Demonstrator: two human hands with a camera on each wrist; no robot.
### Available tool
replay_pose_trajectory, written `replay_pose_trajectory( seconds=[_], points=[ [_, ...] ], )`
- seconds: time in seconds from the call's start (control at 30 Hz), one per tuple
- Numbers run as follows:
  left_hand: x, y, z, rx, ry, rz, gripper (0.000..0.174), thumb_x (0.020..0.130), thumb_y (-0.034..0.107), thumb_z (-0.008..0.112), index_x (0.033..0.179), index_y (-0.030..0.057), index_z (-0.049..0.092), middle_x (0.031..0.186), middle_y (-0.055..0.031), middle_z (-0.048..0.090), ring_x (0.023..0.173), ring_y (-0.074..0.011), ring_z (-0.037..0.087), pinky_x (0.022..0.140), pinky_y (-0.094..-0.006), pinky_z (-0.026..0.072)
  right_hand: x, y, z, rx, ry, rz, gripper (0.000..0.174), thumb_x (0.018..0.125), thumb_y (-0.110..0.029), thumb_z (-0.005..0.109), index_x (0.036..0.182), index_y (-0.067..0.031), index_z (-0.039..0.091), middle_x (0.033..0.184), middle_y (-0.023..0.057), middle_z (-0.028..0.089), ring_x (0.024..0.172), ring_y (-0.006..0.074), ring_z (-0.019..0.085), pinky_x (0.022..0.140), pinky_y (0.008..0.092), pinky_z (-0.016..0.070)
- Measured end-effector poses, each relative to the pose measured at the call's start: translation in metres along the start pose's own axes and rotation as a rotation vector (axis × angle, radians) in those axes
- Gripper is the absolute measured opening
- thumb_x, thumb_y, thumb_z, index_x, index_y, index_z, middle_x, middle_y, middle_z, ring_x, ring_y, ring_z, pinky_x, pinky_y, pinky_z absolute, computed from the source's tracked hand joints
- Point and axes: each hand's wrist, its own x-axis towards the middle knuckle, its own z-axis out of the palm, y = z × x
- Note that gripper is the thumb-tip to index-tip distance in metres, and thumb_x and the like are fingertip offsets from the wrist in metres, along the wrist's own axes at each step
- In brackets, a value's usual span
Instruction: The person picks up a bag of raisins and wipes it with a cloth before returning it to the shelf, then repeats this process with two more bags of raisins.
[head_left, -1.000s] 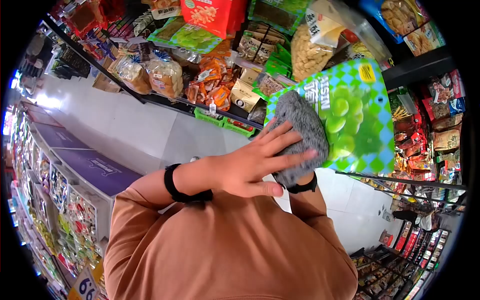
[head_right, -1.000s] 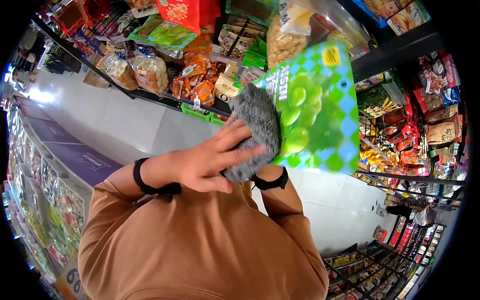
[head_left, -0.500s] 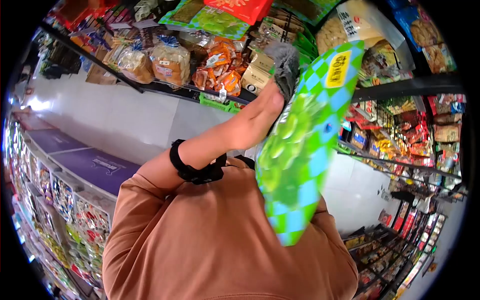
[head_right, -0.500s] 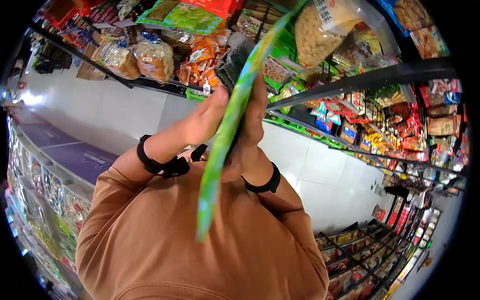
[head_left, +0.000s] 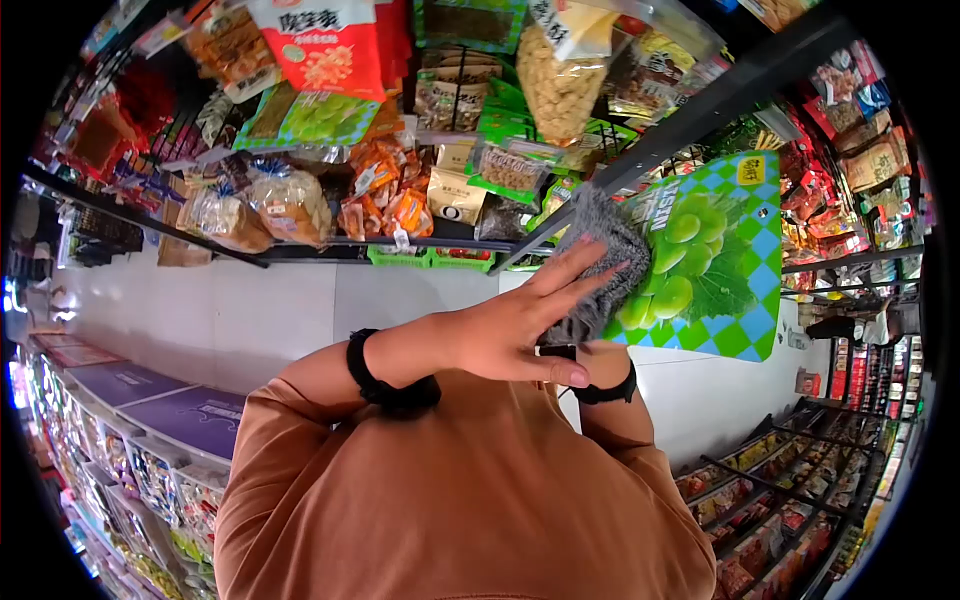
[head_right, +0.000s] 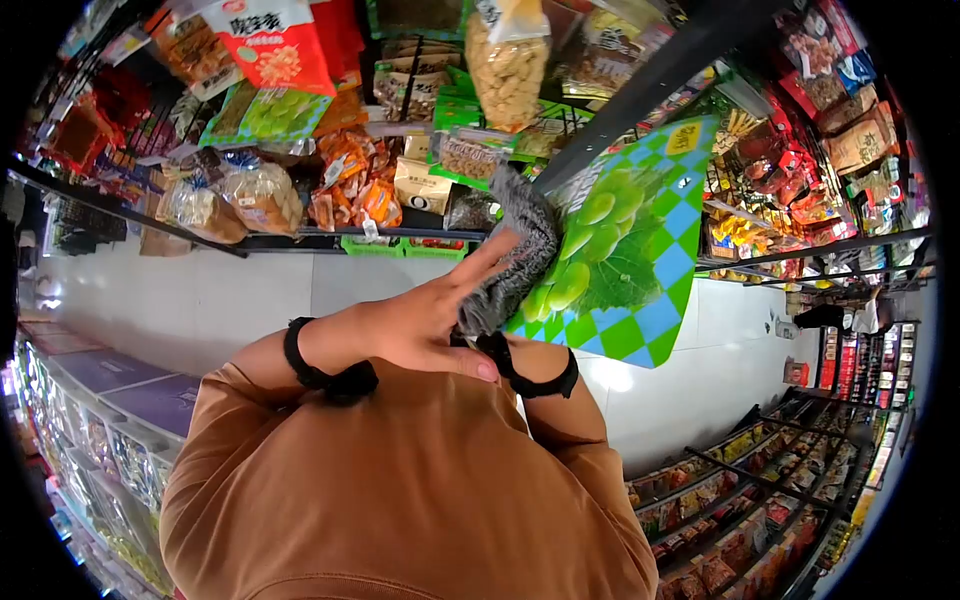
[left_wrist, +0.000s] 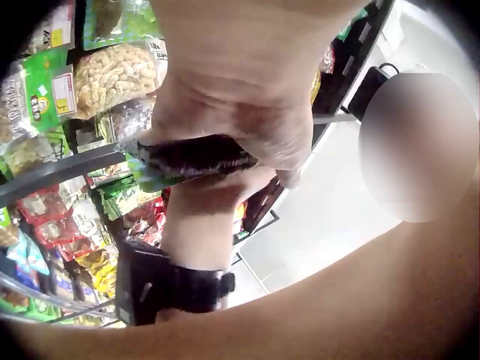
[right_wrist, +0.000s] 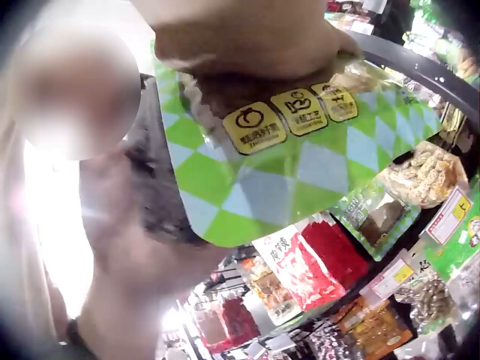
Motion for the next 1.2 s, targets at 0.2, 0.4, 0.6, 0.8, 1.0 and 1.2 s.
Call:
replay_pose_trajectory(
  seconds=[0.2,0.4,0.6,0.8,1.0,1.2],
  points=[
    [0.066,-0.029,0.013,0.047,0.062,0.052,0.097,0.084,0.061,0.051,0.147,0.0012,0.008,0.150,-0.0265,-0.002,0.140,-0.0408,-0.003,0.111,-0.0487,0.0046,-0.010,-0.001,-0.067,0.055,0.008,0.132,0.088,0.078,-0.070,0.047,0.144,-0.0152,0.027,0.143,0.0242,0.029,0.129,0.0413,0.034,0.105,0.0502,0.0299],
    [0.130,-0.047,0.053,-0.413,0.116,-0.058,0.086,0.091,0.043,0.053,0.144,-0.0054,0.005,0.151,-0.0236,-0.002,0.141,-0.0344,0.003,0.112,-0.0428,0.0074,-0.016,0.010,-0.134,0.119,0.072,0.268,0.085,0.080,-0.068,0.045,0.143,-0.0143,0.027,0.143,0.0224,0.031,0.128,0.0394,0.036,0.105,0.0489,0.0311],
    [0.149,-0.066,0.083,-0.163,0.168,0.012,0.085,0.089,0.046,0.054,0.142,-0.0055,0.011,0.150,-0.0259,-0.001,0.140,-0.0388,0.004,0.112,-0.0444,0.0119,-0.029,0.041,-0.176,0.367,0.106,0.515,0.082,0.083,-0.066,0.044,0.143,-0.0134,0.028,0.142,0.0207,0.032,0.127,0.0375,0.038,0.105,0.0477,0.0323],
    [0.126,-0.044,0.082,0.336,0.167,-0.143,0.105,0.071,0.033,0.079,0.141,-0.0052,0.011,0.149,-0.0264,0.006,0.137,-0.0395,0.020,0.109,-0.0403,0.0268,-0.034,0.044,-0.183,0.565,0.080,0.844,0.078,0.085,-0.064,0.042,0.142,-0.0124,0.029,0.142,0.0190,0.034,0.127,0.0357,0.040,0.105,0.0464,0.0336],
    [0.092,-0.049,0.065,0.215,0.452,-0.124,0.048,0.080,0.007,0.063,0.123,-0.0028,0.044,0.134,-0.0245,0.039,0.111,-0.0359,0.050,0.092,-0.0403,0.0406,0.027,0.030,-0.134,0.362,0.311,0.394,0.063,0.092,-0.030,0.044,0.143,-0.0023,0.020,0.142,0.0173,0.033,0.126,0.0297,0.038,0.107,0.0422,0.0282],
    [0.073,-0.019,0.047,0.371,0.511,-0.008,0.044,0.086,0.017,0.063,0.124,-0.0017,0.048,0.138,-0.0244,0.036,0.120,-0.0375,0.045,0.099,-0.0403,0.0370,0.002,0.045,-0.118,0.200,-0.047,0.354,0.083,0.085,-0.041,0.055,0.142,0.0029,0.014,0.145,0.0224,0.024,0.134,0.0348,0.026,0.109,0.0465,0.0197]
  ],
)
